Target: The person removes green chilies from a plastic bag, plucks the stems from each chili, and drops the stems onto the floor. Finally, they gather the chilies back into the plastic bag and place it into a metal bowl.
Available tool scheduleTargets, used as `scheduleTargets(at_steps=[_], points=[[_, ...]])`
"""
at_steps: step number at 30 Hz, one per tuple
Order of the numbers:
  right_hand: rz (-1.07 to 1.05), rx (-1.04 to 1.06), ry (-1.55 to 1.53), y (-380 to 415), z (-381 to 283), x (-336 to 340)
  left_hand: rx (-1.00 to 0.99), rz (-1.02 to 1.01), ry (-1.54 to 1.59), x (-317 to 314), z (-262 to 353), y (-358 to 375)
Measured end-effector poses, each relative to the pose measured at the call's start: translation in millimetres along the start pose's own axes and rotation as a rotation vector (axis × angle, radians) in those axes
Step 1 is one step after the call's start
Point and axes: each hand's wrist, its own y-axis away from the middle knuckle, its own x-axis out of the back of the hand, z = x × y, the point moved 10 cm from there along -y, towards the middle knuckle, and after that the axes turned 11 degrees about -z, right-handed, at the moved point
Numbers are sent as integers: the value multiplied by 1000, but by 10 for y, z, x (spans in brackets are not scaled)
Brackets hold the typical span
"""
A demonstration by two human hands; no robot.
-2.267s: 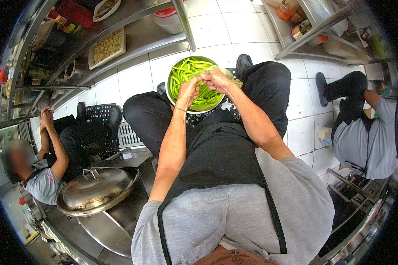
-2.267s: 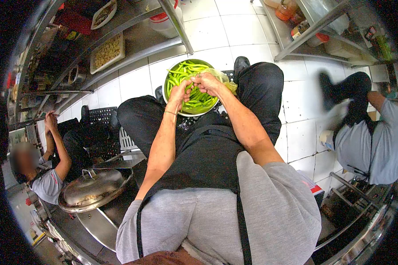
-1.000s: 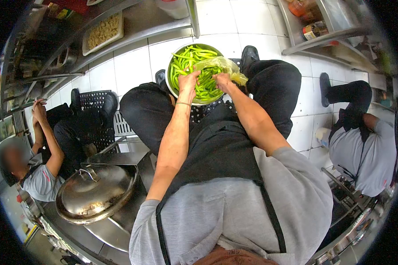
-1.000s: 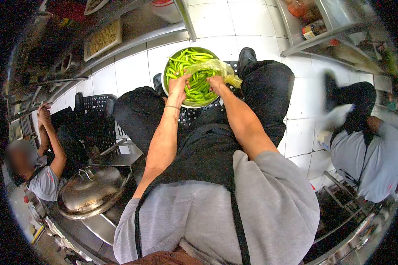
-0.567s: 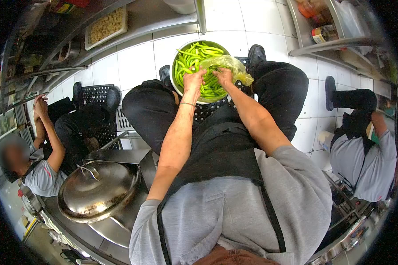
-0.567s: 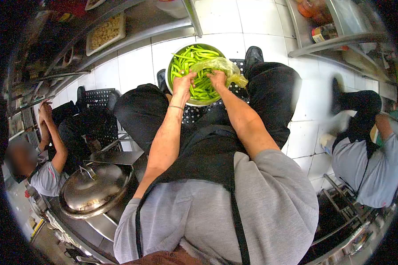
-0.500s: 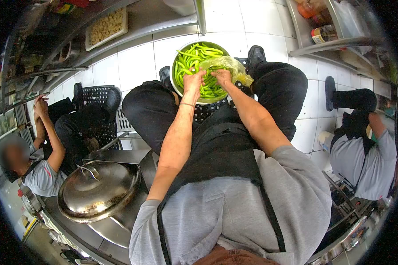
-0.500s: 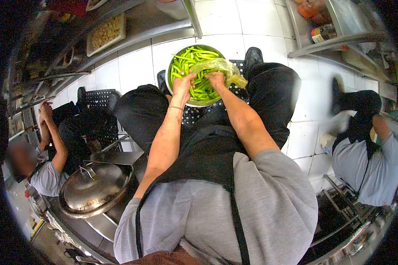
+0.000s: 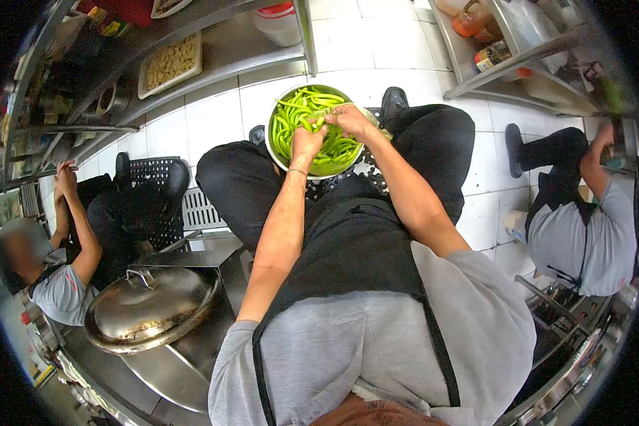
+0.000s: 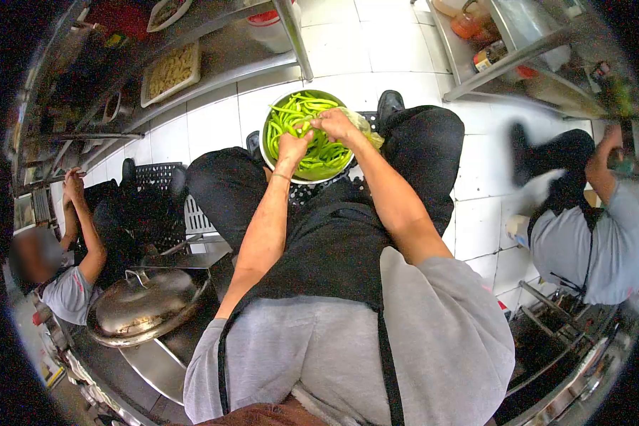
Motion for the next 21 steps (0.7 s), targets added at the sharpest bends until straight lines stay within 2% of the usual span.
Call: scheduleTargets(at_steps=[1, 4, 8, 10, 11, 14, 17, 21], points=[[4, 4, -141, 83, -24, -38, 68, -113, 134, -133, 1, 22], [-51, 28, -457, 215, -92, -99, -19, -309, 436, -333, 197, 55], [-73, 51, -749, 320, -152, -186, 33, -356, 540, -358, 151, 107], [-87, 41, -908, 309, -130, -242, -22, -320, 469, -297, 174, 108], [-81, 32, -929, 298, -117, -262, -47, -300, 433, -268, 186, 108], [-67, 19, -955, 271, -96, -296, -25, -306, 602, -288, 214, 149], [-83, 36, -894, 205, -42, -270, 44, -309, 501, -240, 239, 203], [-108, 65, -831, 138, 4, -244, -1, -227, 496, -176, 225, 165]])
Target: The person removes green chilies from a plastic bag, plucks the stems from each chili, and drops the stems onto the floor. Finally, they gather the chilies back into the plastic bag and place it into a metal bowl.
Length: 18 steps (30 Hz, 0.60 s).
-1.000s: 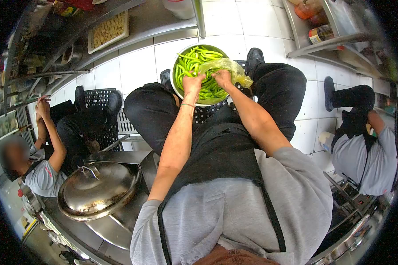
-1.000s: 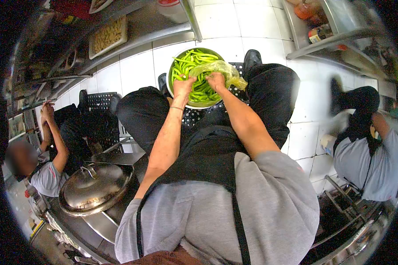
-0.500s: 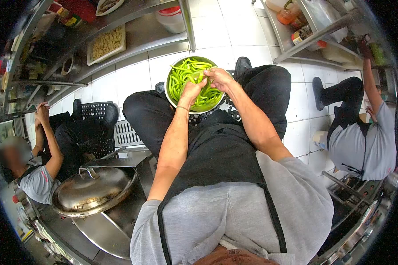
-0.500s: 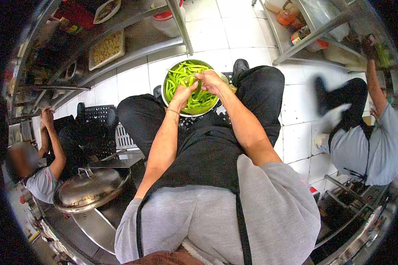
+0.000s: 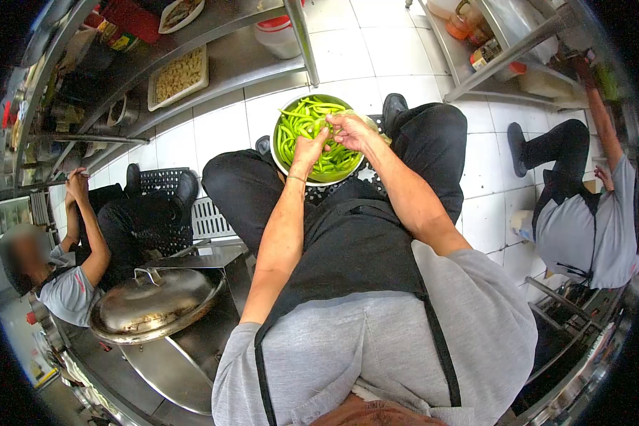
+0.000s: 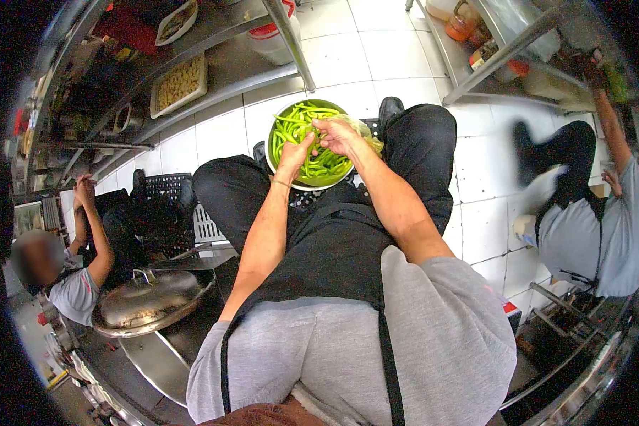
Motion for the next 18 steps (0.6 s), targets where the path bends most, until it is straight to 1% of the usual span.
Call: scheduleTargets(at_steps=[2, 4, 7, 11, 14, 18], points=[[10, 1, 11, 51, -37, -82, 23, 25, -58, -7, 90, 63], [31, -5, 26, 119, -69, -149, 20, 44, -62, 28, 54, 34], [15, 6, 163, 153, -96, -199, 40, 65, -78, 97, -4, 5], [-59, 0, 204, 122, -81, -243, 54, 94, -71, 118, 44, 27], [-110, -2, 206, 111, -89, -258, 47, 113, 28, 109, 123, 69], [-170, -13, 203, 78, -70, -271, 38, 75, 86, 81, 183, 80]])
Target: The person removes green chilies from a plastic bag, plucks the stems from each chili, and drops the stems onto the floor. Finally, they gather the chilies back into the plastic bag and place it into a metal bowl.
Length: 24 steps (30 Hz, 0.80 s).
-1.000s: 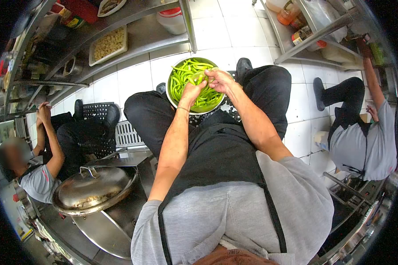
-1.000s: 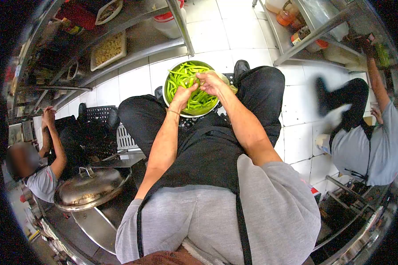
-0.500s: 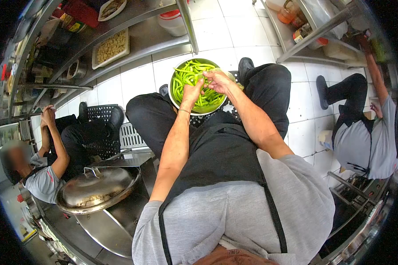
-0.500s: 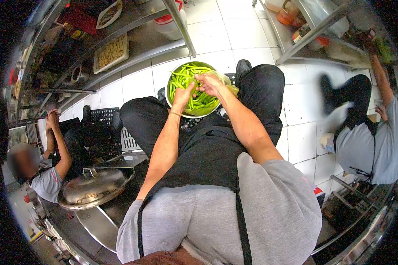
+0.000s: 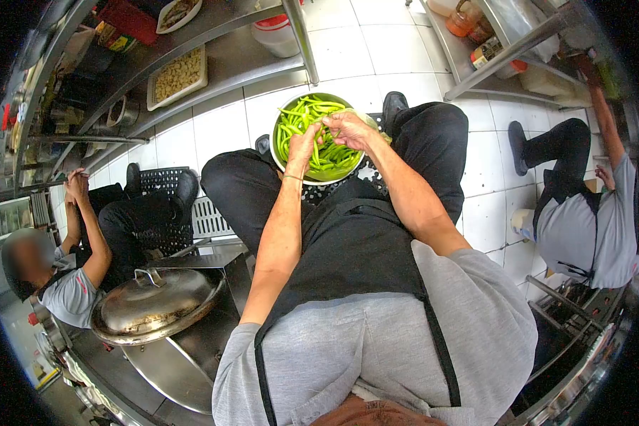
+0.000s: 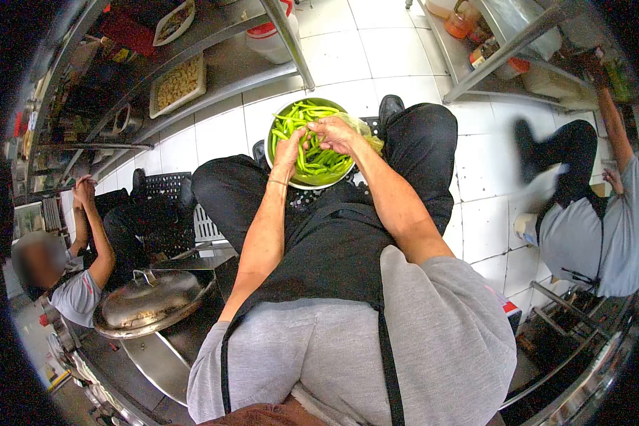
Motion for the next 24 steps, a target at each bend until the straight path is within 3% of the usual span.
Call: scheduleTargets(at_steps=[10, 13, 17, 19, 20, 23, 24], points=[[-55, 10, -178, -12, 33, -158, 79, -40, 57, -39, -50, 56], [-164, 24, -365, -98, 135, -213, 124, -82, 140, -60, -97, 29], [-122, 94, -709, -101, 72, -12, 183, -76, 304, -12, -161, 17], [-149, 182, -753, -23, -75, 57, 137, -44, 387, 38, -159, -23], [-293, 207, -780, -7, -169, -48, 102, -41, 417, 55, -165, -62], [-112, 162, -791, 34, -95, -145, 65, 9, 407, 196, -290, -142], [-263, 141, -814, -58, 21, -96, 50, 36, 378, 252, -337, -165]])
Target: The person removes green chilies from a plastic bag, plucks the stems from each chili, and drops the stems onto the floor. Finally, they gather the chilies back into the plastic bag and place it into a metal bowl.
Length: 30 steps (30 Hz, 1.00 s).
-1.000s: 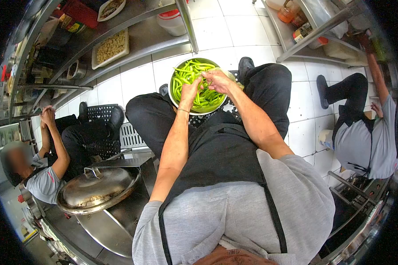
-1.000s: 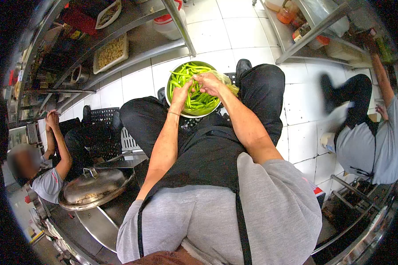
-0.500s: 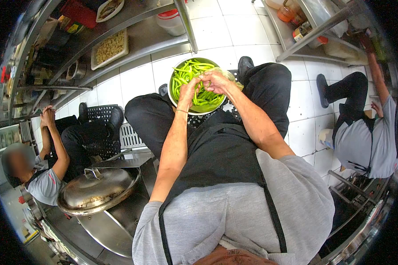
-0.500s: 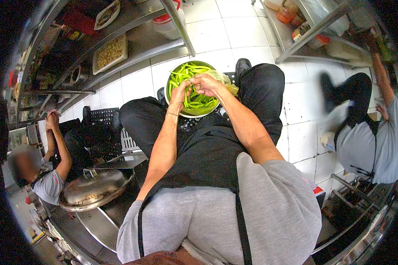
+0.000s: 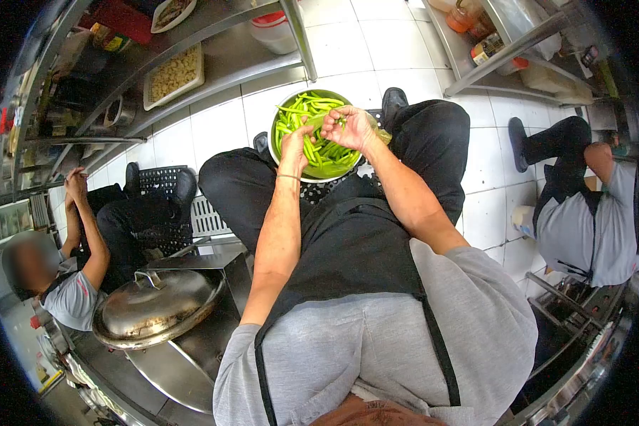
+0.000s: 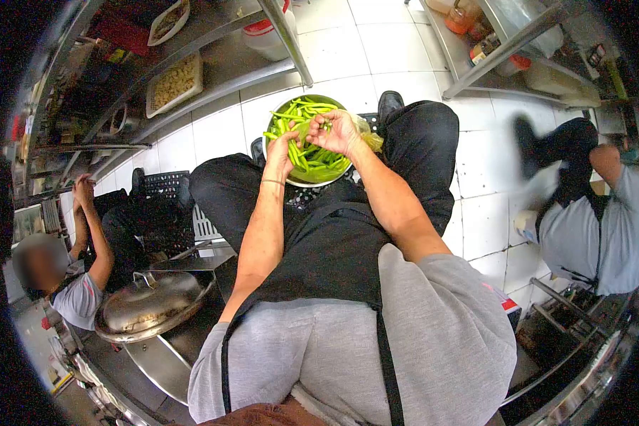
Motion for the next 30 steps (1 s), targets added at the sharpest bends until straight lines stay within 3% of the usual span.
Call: scheduleTargets(at_steps=[3, 6, 9, 10, 14, 17, 20, 24, 26, 27, 30], points=[[173, -13, 25, 65, 59, 191, -4, 70, -20, 172, -115, -90], [187, -85, 344, 78, 29, 317, 55, 144, 120, 207, -184, -39], [385, -123, 711, 166, -46, 465, 64, 168, 202, 272, -265, -61], [378, -132, 592, 162, -45, 651, 86, 168, 196, 111, -151, 81], [773, -29, 638, 448, -287, 983, -8, 146, 107, 139, -81, 43], [766, -169, 785, 511, -330, 1330, -18, 154, 43, 227, -118, 6], [937, -281, 746, 699, -184, 1377, 73, 216, 64, 231, -162, 31], [781, -230, 413, 473, 104, 1346, -24, 88, 138, -107, 322, 90], [612, -163, 247, 224, 48, 990, -103, 16, 94, -320, 841, 122], [520, -211, 262, 161, 11, 643, -150, -43, 75, -398, 1108, 108], [419, -62, 276, 118, -244, 300, -337, -61, -110, -751, 2159, 258]])
